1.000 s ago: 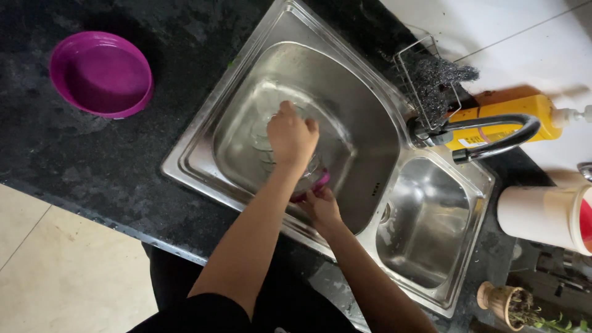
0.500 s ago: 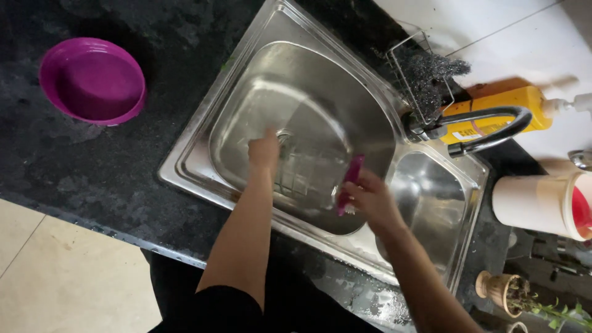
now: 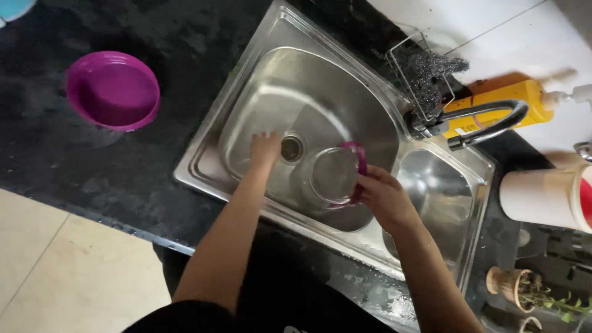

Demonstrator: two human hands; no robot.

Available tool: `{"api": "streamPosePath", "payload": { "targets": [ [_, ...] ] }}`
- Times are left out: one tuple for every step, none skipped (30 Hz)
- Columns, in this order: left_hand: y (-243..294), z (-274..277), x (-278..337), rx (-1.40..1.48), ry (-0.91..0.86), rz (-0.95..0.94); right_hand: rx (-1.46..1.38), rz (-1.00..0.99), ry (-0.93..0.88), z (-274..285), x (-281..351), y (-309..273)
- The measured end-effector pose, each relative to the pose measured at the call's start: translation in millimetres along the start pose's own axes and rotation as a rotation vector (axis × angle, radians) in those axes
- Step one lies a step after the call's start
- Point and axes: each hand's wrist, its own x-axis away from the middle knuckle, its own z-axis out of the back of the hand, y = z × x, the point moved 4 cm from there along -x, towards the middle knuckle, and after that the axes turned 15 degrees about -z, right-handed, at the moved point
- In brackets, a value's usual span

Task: Rinsing and washing a large glass jar and a tall glass in a kitchen sink.

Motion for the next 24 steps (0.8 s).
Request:
{"api": "streamPosePath", "payload": {
  "targets": [
    [45.5,25.1,27.4,-0.065,0.016,-0.074,0.02,0.038,0.048,7.2,-1.9,1.0],
    [102.5,36.8,53.0,-0.131,0.031,-0.149,0.039,0.075,0.096,14.3,-3.6,2.1],
    [131.4,58.5,76.3,-0.138,0.033,-0.15,0.034,0.074,0.091,22.8,-6.9,4.1],
    [169.1,82.7,100.2,-0.09,0.125,-0.36,-0.01,0.062,0.089,31.6,-10.2,6.4],
    [207.8,106.6,125.0,-0.04,0.216,-0.574,-0.056,0.054,0.086,39.7,-14.1,7.8],
    [213.9,135.8,125.9,-0.045,0.216,-0.58,-0.062,0.057,0.081,27.1,-3.0,-0.6],
    [227.7,170.2,130.8,-0.172,0.365,-0.741,-0.057,0.07,0.122,15.4,7.8,-10.3],
    [241.8,203.5,137.9,-0.3,0.513,-0.9,-0.052,0.083,0.162,3.7,19.5,-20.1],
    [225.4,231.7,124.2,-0.307,0.517,-0.915,-0.061,0.09,0.151,8.6,14.5,-19.3],
    [211.2,263.8,113.6,-0.565,0.691,-0.888,-0.069,0.154,0.19,14.8,10.6,-20.3],
    [199.3,295.3,101.8,-0.82,0.867,-0.847,-0.078,0.22,0.227,19.9,4.6,-23.3],
    [200.0,312.3,97.3,-0.824,0.879,-0.861,-0.087,0.229,0.213,9.7,8.9,-30.0],
    [195.7,329.6,90.7,-0.871,0.851,-0.707,-0.048,0.259,0.294,4.0,17.1,-36.7],
    [190.7,347.4,84.4,-0.913,0.819,-0.552,-0.009,0.289,0.376,-2.0,25.2,-43.1],
    [187.9,358.2,73.0,-0.916,0.821,-0.559,-0.016,0.291,0.373,-12.3,30.8,-52.3],
    [179.4,367.2,55.6,-0.927,0.661,-0.432,0.005,0.314,0.348,-23.6,36.1,-62.1],
    [166.0,371.8,42.5,-0.931,0.491,-0.299,0.029,0.332,0.33,-30.5,45.0,-69.9],
    [153.3,376.9,29.0,-0.935,0.485,-0.299,0.026,0.327,0.335,-35.3,51.3,-75.3],
    [143.1,382.4,12.5,-0.929,0.47,-0.298,-0.002,0.35,0.33,-41.0,57.8,-81.0],
    [133.5,387.5,-4.3,-0.924,0.455,-0.297,-0.029,0.374,0.326,-46.5,64.2,-87.3],
    [143.2,387.2,3.2,-0.929,0.445,-0.309,-0.043,0.376,0.336,-53.9,72.7,-90.7],
    [147.9,386.2,9.1,-0.675,0.386,-0.271,-0.045,0.396,0.323,-62.0,81.1,-95.3],
    [151.9,381.1,14.9,-0.42,0.322,-0.227,-0.045,0.417,0.311,-68.3,89.7,-101.4],
    [147.0,380.5,10.5,-0.423,0.308,-0.235,-0.055,0.421,0.324,-70.6,96.0,-102.8]
  ]
}}
